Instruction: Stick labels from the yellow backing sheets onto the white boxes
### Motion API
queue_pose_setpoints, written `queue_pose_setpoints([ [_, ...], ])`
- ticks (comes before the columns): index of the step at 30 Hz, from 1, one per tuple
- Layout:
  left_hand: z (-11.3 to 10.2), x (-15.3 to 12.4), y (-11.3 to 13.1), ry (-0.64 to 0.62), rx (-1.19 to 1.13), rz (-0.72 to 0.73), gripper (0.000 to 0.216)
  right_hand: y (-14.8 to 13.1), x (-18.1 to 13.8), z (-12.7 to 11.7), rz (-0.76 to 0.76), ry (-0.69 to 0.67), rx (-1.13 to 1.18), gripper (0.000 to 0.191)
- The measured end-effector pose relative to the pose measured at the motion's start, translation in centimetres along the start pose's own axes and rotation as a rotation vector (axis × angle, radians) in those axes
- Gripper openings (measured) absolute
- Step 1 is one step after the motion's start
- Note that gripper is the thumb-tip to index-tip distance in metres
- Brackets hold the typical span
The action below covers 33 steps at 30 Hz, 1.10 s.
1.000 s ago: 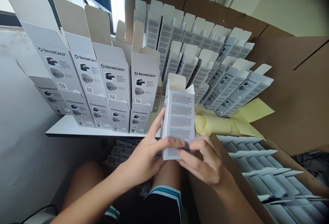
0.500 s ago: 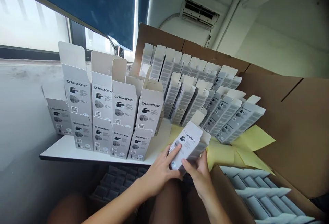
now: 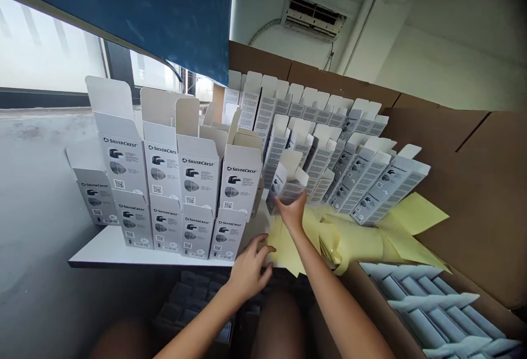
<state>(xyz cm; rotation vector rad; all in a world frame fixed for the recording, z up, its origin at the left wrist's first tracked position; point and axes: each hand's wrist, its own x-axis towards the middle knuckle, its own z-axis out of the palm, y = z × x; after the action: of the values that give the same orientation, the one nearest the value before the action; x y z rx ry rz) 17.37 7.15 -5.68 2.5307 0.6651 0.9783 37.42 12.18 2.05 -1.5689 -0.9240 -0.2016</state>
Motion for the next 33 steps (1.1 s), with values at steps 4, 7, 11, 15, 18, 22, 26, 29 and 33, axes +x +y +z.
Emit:
queue_pose_setpoints([
  [4, 0.4, 0.3, 0.3, -0.025, 0.090, -0.001, 0.033, 1.1, 1.8, 4.7, 0.062, -0.007, -0.099, 0.079],
  [7, 0.6, 0.5, 0.4, -0.042, 0.112, 0.028, 0.031, 2.1, 2.6, 6.9, 0.114, -0.002, -0.153, 0.077],
  [11, 1.0, 0.6, 0.4, -0.053, 0.118, 0.049, 0.028, 3.1, 3.0, 9.0, 0.151, 0.005, -0.178, 0.080],
  [15, 1.4, 0.6, 0.3, -0.061, 0.162, 0.028, 0.024, 3.6, 3.4, 10.5, 0.181, -0.004, -0.184, 0.085],
  [18, 1.8, 0.6, 0.2, -0.049, 0.179, 0.035, 0.024, 3.9, 3.7, 11.2, 0.233, -0.005, -0.195, 0.079],
  [22, 2.2, 0.6, 0.0, -0.016, 0.210, 0.050, 0.021, 4.1, 3.7, 11.8, 0.281, -0.009, -0.180, 0.056],
  [26, 2.4, 0.6, -0.2, 0.014, 0.240, 0.071, 0.021, 3.3, 3.6, 11.4, 0.227, -0.017, -0.118, 0.051],
  [29, 2.3, 0.6, -0.1, 0.020, 0.225, 0.074, 0.022, 2.2, 4.1, 9.7, 0.107, -0.085, -0.053, 0.050],
  [33, 2.2, 0.8, -0.1, 0.009, 0.206, 0.073, 0.019, 0.6, 5.0, 6.2, -0.138, -0.404, 0.046, 0.043],
])
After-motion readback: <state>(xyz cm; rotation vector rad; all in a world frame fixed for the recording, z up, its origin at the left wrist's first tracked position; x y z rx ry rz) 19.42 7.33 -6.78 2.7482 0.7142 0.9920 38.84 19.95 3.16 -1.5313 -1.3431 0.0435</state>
